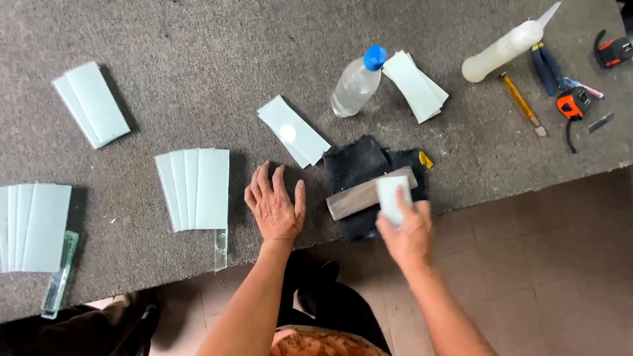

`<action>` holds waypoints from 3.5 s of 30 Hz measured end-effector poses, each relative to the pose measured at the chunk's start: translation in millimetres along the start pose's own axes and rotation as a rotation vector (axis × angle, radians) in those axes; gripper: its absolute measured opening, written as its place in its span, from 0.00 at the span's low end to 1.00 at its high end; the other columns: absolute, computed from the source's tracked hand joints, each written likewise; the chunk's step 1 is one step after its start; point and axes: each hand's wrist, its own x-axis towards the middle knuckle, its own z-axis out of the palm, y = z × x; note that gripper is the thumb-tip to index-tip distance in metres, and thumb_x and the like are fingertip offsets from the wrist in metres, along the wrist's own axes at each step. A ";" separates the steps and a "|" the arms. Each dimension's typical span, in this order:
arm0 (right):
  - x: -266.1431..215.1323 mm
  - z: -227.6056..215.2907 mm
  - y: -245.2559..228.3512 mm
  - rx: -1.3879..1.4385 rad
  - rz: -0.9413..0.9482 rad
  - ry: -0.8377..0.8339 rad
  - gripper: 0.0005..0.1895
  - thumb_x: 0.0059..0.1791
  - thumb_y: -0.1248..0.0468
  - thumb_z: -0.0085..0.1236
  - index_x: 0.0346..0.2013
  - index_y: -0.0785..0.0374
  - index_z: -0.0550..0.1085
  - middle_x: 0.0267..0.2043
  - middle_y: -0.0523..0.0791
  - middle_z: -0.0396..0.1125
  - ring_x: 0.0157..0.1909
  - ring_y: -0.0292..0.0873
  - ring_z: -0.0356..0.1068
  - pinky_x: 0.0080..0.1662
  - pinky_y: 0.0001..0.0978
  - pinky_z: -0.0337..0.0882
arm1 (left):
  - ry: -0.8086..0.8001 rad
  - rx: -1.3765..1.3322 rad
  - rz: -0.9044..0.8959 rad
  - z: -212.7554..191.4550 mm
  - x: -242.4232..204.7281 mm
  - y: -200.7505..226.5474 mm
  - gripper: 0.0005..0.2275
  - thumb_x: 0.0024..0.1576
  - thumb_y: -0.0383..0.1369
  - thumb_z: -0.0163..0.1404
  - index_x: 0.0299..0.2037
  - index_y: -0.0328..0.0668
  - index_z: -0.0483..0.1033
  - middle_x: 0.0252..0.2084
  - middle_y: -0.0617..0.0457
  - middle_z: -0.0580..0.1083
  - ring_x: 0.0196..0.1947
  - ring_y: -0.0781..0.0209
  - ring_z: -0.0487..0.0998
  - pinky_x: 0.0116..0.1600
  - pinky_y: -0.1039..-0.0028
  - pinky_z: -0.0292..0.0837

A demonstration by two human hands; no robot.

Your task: Smoothing the edges of small rectangular glass pieces by wetting them and rubbing them against an abrasive block on a workbench.

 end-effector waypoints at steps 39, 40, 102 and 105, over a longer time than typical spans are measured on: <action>11.8 -0.1 22.1 0.001 -0.153 0.065 0.41 0.45 0.45 0.70 0.73 0.50 0.79 0.46 0.50 0.67 0.45 0.65 0.79 0.48 0.58 0.81 | 0.086 -0.002 0.004 -0.4 0.7 7.3 0.28 0.65 0.62 0.50 0.63 0.52 0.73 0.72 0.48 0.66 0.76 0.47 0.63 0.74 0.51 0.53; -8.6 3.1 3.1 0.001 -0.155 0.072 0.41 0.45 0.45 0.70 0.73 0.50 0.79 0.46 0.50 0.67 0.45 0.65 0.79 0.48 0.58 0.81 | 0.091 -0.005 0.006 0.0 1.3 5.5 0.28 0.65 0.62 0.50 0.63 0.52 0.73 0.72 0.48 0.66 0.76 0.47 0.63 0.74 0.51 0.53; -19.6 -54.1 -38.0 0.329 0.092 -0.351 0.58 0.46 0.44 0.73 0.86 0.55 0.56 0.78 0.64 0.61 0.73 0.76 0.66 0.67 0.72 0.70 | 0.077 0.104 0.015 1.8 1.7 5.3 0.24 0.67 0.57 0.50 0.64 0.53 0.72 0.73 0.48 0.65 0.77 0.48 0.62 0.75 0.50 0.54; -31.8 -28.4 -33.9 -0.038 -0.043 -0.328 0.55 0.48 0.41 0.69 0.86 0.31 0.52 0.51 0.44 0.60 0.42 0.56 0.76 0.43 0.57 0.83 | 0.065 0.033 0.020 -8.9 4.2 11.7 0.25 0.66 0.55 0.50 0.64 0.48 0.76 0.73 0.44 0.68 0.76 0.42 0.65 0.74 0.46 0.54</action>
